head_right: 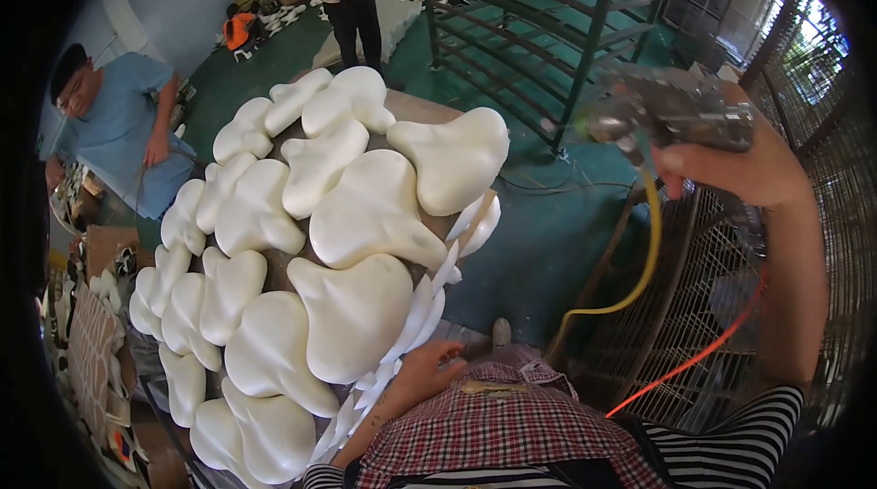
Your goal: The recorder uses a spray gun to apply adhesive or a coating to white foam bicycle seat components arranged on a wooden board.
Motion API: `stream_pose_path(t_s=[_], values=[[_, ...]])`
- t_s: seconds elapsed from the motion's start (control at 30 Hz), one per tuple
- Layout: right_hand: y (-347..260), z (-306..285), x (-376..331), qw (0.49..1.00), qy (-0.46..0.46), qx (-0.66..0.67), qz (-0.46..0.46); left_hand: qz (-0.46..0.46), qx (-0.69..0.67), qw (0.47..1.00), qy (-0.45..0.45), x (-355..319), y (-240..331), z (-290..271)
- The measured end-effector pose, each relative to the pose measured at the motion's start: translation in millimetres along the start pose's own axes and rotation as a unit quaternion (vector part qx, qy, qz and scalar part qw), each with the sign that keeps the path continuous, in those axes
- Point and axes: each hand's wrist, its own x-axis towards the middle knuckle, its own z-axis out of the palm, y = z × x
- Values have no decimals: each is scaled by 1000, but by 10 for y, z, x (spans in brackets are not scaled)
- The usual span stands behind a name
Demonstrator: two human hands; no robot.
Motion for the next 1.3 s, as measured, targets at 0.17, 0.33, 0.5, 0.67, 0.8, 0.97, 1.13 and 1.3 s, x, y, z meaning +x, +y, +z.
stream_pose_path(t_s=[0.17, 0.33, 0.5, 0.67, 0.8, 0.97, 1.13, 1.3], values=[[-29, 84, 14, 998, 57, -20, 24, 29, -7, 1000, -4, 9, -76, 82], [46, -8, -250, 987, 144, -48, 47, 3, -12, 999, -30, -73, -138, 53], [-92, 131, -42, 999, -9, -28, 40, 11, 11, 1000, 16, -162, -271, 49], [-230, 543, 447, 996, -64, 43, -43, 9, 7, 1000, 15, -164, -388, 102], [-308, 785, 826, 990, -63, 42, -115, 8, 8, 1000, 21, -261, -465, 106], [-386, 844, 956, 988, -85, 22, -125, -27, -3, 998, 53, -354, -571, 106], [-411, 842, 1015, 993, -65, 30, -92, -66, -23, 996, 52, -471, -718, 136], [-513, 859, 997, 996, -53, 3, -69, -85, -10, 996, 18, -556, -693, 118]])
